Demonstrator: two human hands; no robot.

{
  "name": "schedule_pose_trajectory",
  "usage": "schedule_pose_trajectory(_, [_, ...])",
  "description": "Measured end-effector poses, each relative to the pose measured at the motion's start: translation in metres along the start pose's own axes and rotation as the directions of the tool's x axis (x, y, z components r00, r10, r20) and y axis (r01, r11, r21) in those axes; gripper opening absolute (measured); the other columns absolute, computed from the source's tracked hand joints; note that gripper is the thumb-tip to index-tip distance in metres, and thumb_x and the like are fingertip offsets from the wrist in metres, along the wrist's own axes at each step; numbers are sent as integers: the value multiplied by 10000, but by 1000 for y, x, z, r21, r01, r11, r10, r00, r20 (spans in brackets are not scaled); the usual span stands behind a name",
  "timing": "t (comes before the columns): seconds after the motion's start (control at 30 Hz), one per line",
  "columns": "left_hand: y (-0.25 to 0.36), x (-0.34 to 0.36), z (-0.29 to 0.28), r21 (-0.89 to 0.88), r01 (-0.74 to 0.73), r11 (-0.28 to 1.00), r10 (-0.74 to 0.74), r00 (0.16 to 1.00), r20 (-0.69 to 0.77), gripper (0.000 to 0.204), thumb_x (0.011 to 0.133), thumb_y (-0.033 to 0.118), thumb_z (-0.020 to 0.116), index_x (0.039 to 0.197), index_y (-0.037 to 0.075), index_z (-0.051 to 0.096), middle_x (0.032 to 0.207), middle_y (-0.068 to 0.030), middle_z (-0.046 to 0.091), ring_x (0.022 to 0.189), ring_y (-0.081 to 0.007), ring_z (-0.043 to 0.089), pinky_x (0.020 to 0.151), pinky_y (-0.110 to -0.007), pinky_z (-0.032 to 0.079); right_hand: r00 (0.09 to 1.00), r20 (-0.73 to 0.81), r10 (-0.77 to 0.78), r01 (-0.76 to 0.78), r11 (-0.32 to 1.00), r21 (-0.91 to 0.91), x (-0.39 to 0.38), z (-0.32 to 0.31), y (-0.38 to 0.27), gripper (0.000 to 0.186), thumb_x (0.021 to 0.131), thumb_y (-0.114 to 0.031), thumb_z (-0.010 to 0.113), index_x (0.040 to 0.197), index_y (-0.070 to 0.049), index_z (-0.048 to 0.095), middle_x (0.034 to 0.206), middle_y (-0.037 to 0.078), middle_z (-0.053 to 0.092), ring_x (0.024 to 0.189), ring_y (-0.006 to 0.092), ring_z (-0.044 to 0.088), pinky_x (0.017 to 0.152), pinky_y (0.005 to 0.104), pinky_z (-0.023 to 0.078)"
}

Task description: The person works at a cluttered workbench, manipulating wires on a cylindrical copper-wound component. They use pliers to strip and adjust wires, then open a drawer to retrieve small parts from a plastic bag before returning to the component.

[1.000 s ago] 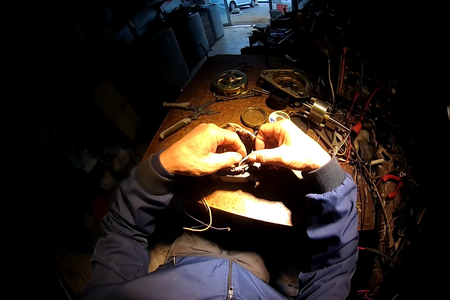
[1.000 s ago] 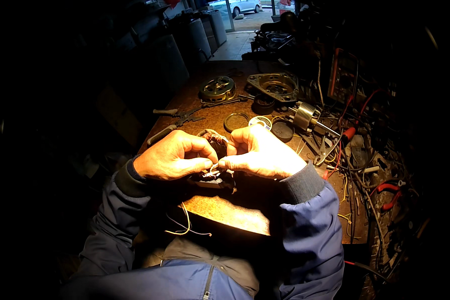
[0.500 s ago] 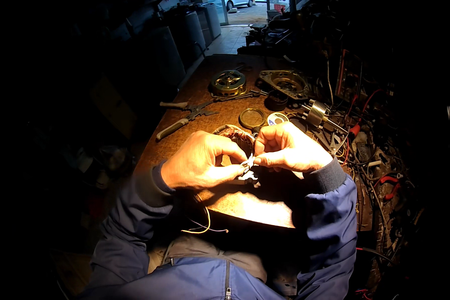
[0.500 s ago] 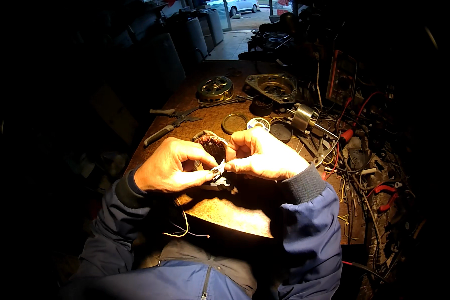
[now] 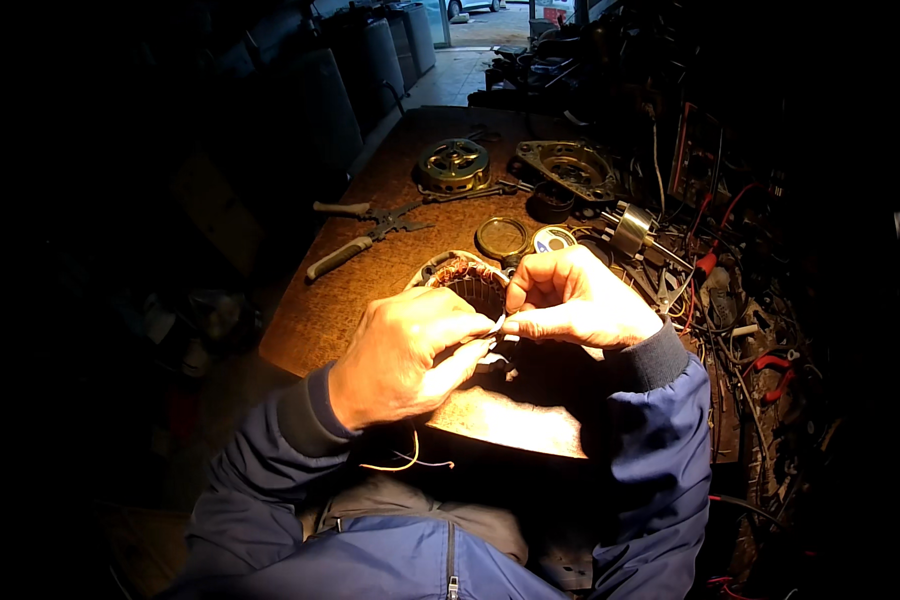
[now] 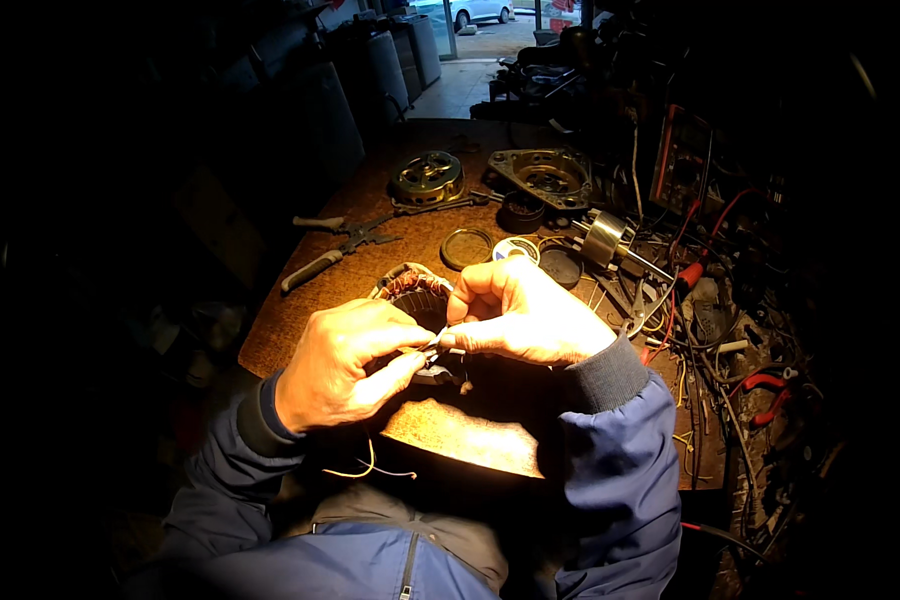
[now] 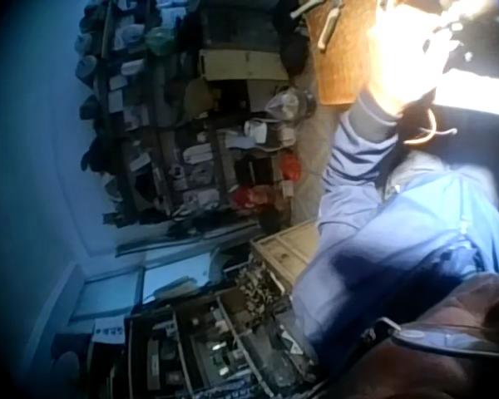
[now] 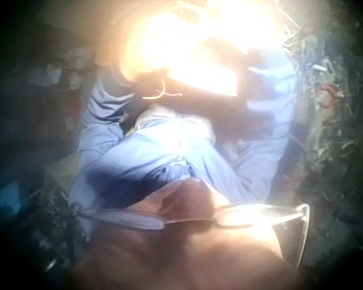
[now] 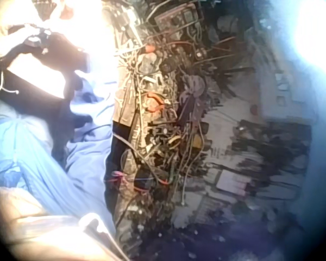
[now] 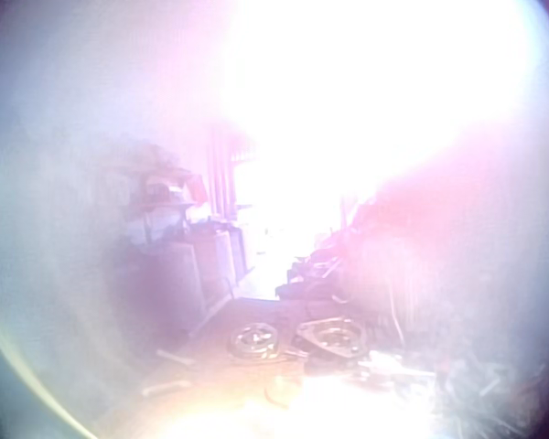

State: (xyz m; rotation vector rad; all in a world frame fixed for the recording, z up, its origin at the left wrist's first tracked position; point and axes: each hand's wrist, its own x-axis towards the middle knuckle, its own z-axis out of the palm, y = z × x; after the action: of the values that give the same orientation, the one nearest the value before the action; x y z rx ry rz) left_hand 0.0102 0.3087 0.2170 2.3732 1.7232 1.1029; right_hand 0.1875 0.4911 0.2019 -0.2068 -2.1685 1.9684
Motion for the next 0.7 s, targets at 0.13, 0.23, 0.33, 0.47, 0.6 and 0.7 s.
schedule_pose_trajectory(0.13, [3, -6, 6, 66, -8, 998, 12, 998, -68, 214, 812, 63, 809, 1017, 17, 771, 930, -116, 738, 808, -284, 707, 714, -367, 568, 1000, -9, 27, -27, 1000, -3, -1, 2, -4, 215, 886, -93, 855, 989, 15, 700, 839, 15, 714, 740, 58, 627, 671, 210, 494])
schedule_pose_trajectory(0.23, [8, -10, 12, 204, -69, 977, 98, 986, -135, 247, 799, 60, 814, 1038, 16, 770, 929, -112, 726, 785, -276, 693, 710, -364, 567, 998, -9, 57, -57, 998, -20, -2, 4, -11, 231, 889, -109, 846, 964, 20, 670, 825, 6, 680, 757, 59, 598, 675, 218, 487])
schedule_pose_trajectory(0.33, [11, -18, 18, 307, -79, 949, 126, 983, -136, 329, 777, 42, 812, 1101, 14, 759, 1003, -110, 710, 801, -262, 666, 705, -361, 565, 998, -8, 55, -54, 998, 24, -3, 5, -10, 223, 885, -99, 843, 963, 18, 670, 815, -1, 669, 744, 57, 584, 664, 219, 477])
schedule_pose_trajectory(0.47, [14, -28, 26, 419, -72, 905, 130, 985, -112, 409, 800, 89, 778, 1197, 0, 734, 1090, -96, 667, 865, -248, 627, 748, -356, 556, 998, 8, 56, -56, 998, -24, -3, 3, -10, 217, 880, -89, 839, 973, 14, 672, 799, -15, 646, 727, 52, 557, 654, 218, 459])
schedule_pose_trajectory(0.6, [18, -30, 29, 468, -65, 881, 142, 981, -131, 441, 792, 100, 800, 1217, 6, 731, 1084, -89, 651, 838, -242, 610, 719, -356, 545, 998, 10, 70, -70, 997, -19, -3, 3, -9, 217, 874, -92, 839, 974, 9, 674, 783, -29, 626, 718, 48, 541, 643, 218, 440])
schedule_pose_trajectory(0.7, [20, -31, 32, 485, -47, 873, 131, 981, -141, 446, 775, 94, 828, 1206, 21, 741, 1069, -82, 646, 814, -239, 603, 696, -355, 538, 998, 14, 63, -63, 998, -4, -3, 1, -5, 218, 872, -95, 841, 973, 4, 675, 775, -35, 617, 715, 46, 535, 638, 219, 431])
